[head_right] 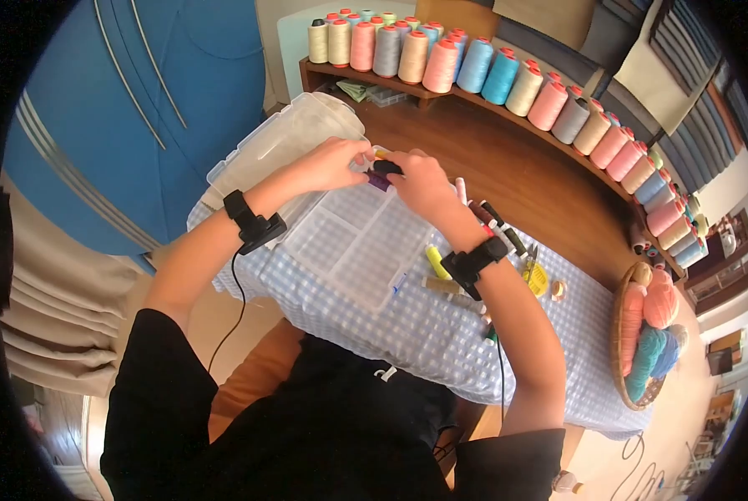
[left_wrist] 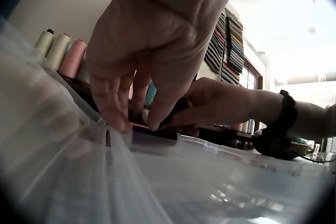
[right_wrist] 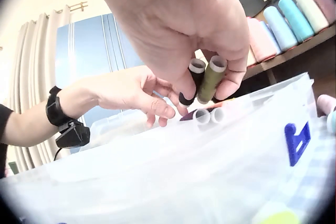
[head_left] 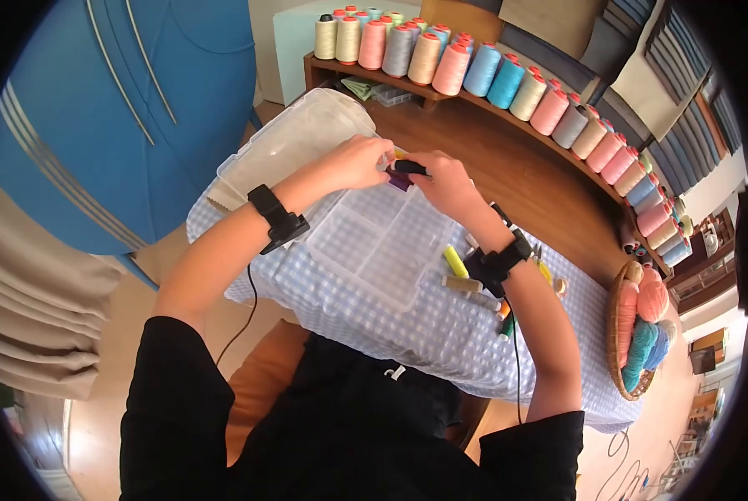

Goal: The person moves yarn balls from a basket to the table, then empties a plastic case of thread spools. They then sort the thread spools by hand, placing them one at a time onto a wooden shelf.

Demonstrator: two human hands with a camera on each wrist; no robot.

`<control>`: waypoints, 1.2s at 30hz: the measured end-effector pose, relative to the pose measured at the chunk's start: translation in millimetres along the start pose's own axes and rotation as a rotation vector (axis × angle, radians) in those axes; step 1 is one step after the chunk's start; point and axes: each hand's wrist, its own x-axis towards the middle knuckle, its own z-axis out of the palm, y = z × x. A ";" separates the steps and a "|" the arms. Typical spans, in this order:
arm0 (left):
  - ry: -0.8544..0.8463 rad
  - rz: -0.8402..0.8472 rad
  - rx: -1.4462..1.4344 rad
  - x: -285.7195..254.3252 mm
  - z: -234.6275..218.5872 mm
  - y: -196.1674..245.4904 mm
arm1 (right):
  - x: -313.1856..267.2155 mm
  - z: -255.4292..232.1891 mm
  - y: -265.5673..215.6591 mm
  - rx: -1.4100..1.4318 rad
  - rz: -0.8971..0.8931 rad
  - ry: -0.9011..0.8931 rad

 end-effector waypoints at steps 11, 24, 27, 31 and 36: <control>-0.017 0.012 0.130 16.9 5.1 5.5 | -21.3 -18.5 -12.3 0.025 -0.101 0.168; -0.090 0.033 0.109 28.0 7.4 -2.8 | -43.3 -13.1 -35.4 0.035 -0.098 0.034; 0.035 0.087 0.004 26.1 -4.7 -13.4 | -34.3 10.6 -48.1 0.098 -0.163 0.041; 0.067 -0.057 -0.016 -1.1 -23.3 -10.5 | -15.2 21.9 -46.8 0.180 -0.107 0.006; -0.011 0.008 -0.003 -35.2 -26.2 13.9 | -24.1 7.5 -44.1 0.041 -0.178 0.047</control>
